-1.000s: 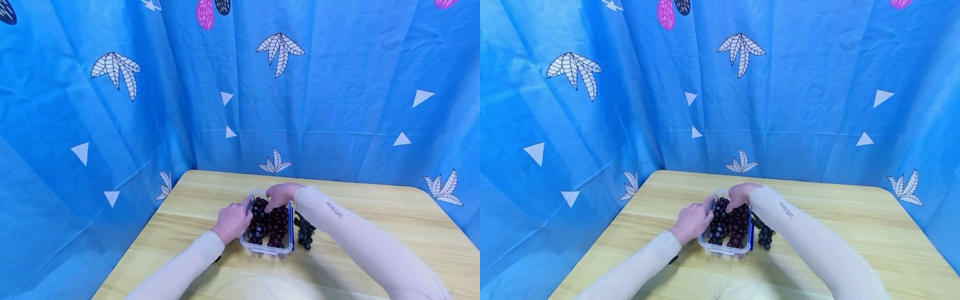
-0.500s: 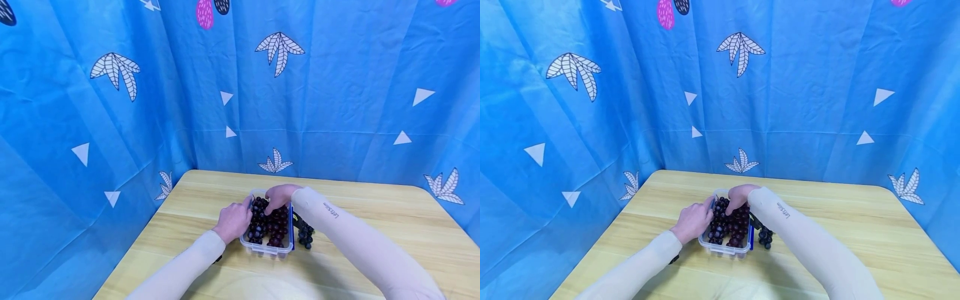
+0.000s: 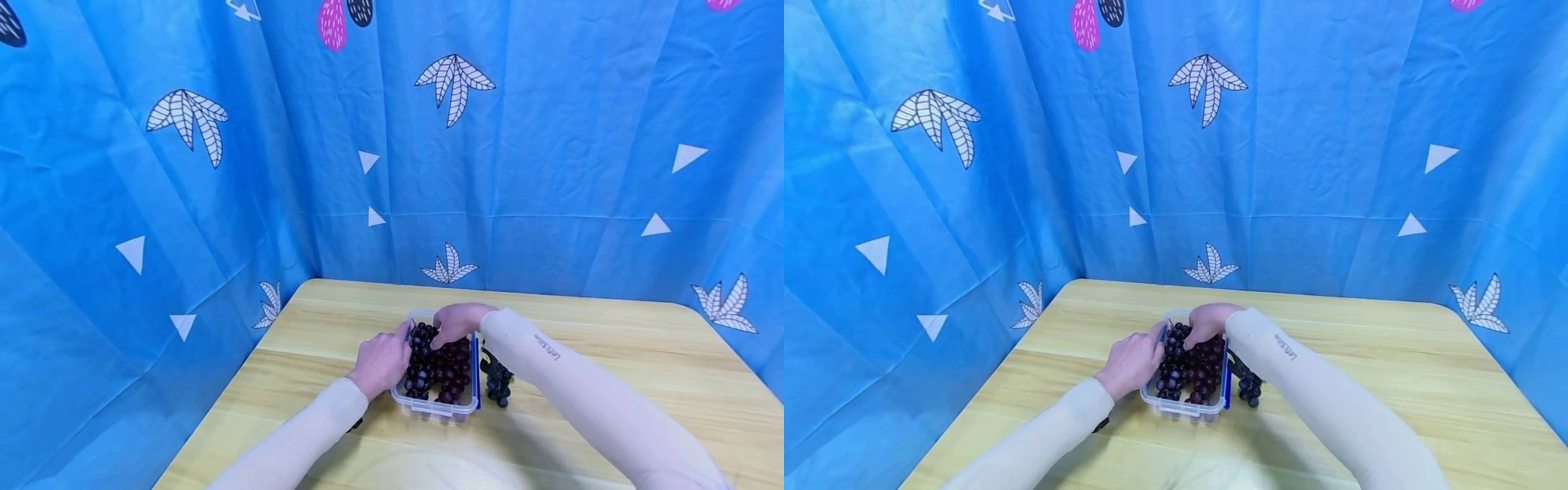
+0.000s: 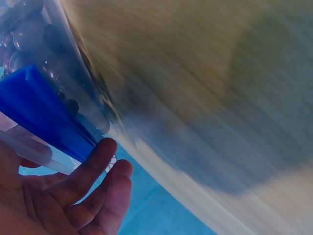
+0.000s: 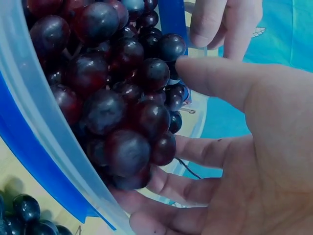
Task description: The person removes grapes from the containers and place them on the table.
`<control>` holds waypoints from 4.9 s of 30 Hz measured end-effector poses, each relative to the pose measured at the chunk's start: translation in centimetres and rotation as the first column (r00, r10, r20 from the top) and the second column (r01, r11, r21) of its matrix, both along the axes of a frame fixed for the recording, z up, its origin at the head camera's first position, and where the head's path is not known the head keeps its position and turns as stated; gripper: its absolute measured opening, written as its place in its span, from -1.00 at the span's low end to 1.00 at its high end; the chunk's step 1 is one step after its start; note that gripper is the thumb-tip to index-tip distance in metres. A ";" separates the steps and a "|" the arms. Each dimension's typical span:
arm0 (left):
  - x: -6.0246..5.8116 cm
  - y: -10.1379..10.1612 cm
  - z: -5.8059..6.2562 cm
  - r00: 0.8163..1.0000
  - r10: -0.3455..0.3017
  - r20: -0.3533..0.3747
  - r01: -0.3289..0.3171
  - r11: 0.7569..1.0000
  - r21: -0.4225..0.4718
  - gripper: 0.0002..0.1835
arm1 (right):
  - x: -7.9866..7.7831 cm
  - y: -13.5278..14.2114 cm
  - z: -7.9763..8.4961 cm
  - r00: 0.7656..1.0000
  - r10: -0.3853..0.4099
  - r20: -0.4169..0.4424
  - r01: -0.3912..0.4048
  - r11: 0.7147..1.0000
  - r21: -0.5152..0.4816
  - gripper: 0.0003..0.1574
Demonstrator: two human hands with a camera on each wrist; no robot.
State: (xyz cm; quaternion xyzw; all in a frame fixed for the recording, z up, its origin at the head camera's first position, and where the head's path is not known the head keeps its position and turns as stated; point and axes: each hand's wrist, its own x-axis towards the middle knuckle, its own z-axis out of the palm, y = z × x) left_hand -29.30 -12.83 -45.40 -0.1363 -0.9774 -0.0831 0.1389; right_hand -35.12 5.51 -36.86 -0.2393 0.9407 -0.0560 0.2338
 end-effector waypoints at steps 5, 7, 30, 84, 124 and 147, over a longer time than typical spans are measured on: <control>0.1 0.0 0.0 1.000 -0.004 -0.009 0.004 1.000 0.005 -0.46 | -0.2 0.3 -0.1 0.999 -0.011 0.032 0.013 0.998 -0.068 -0.47; 0.2 0.0 0.1 1.000 -0.010 -0.013 0.010 1.000 0.006 -0.47 | -0.1 0.3 -0.2 0.999 -0.011 0.039 0.014 0.996 -0.092 -0.58; 0.3 0.1 0.3 1.000 -0.004 0.002 0.004 1.000 0.023 -0.48 | -0.6 0.2 -1.8 1.000 0.009 0.011 -0.010 1.000 0.019 -0.52; 0.1 0.0 0.1 1.000 0.016 0.023 -0.017 1.000 0.020 -0.46 | 0.3 1.6 -0.6 0.996 -0.054 -0.069 0.042 0.986 -0.158 -0.58; 0.1 0.1 0.0 0.999 0.027 0.027 -0.027 1.000 0.015 -0.45 | 4.1 3.2 1.4 0.973 0.125 -0.194 -0.169 0.958 -0.233 -0.69; 0.0 0.1 0.0 1.000 0.022 0.015 -0.023 1.000 0.012 -0.45 | 6.6 3.9 4.9 0.920 0.149 -0.363 -0.249 0.937 -0.244 -0.69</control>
